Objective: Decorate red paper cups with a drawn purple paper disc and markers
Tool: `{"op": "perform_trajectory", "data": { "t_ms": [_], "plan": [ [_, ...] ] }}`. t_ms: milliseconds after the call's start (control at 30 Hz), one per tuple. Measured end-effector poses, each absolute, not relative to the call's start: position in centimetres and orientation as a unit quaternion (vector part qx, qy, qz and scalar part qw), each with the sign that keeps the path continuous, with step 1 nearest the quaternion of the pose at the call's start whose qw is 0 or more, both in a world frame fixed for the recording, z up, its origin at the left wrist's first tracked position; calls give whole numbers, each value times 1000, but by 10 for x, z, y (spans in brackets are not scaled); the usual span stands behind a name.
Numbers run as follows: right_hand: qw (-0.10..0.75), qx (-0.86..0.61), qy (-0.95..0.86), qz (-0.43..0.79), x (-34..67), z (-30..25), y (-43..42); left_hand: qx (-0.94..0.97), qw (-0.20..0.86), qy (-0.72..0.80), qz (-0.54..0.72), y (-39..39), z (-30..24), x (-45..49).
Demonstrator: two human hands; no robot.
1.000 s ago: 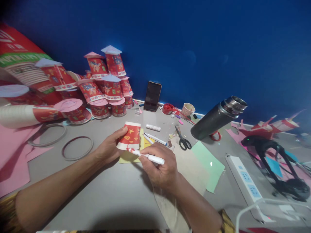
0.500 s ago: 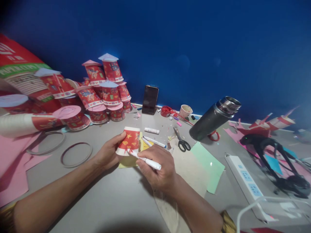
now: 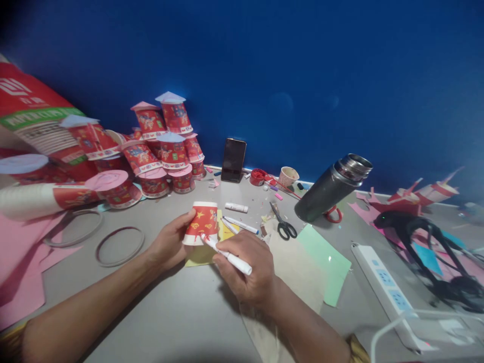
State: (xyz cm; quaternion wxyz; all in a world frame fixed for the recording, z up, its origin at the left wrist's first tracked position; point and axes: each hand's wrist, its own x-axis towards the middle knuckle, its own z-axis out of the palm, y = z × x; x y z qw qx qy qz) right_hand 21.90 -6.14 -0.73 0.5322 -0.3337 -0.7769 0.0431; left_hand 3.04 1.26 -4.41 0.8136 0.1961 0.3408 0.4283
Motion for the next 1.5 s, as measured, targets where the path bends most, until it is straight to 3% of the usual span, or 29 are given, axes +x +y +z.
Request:
{"op": "perform_trajectory", "data": {
  "t_ms": [1500],
  "plan": [
    [536, -365, -761, 2, 221, -4, -64, 131, 828, 339, 427, 9, -37, 33]
  ]
}}
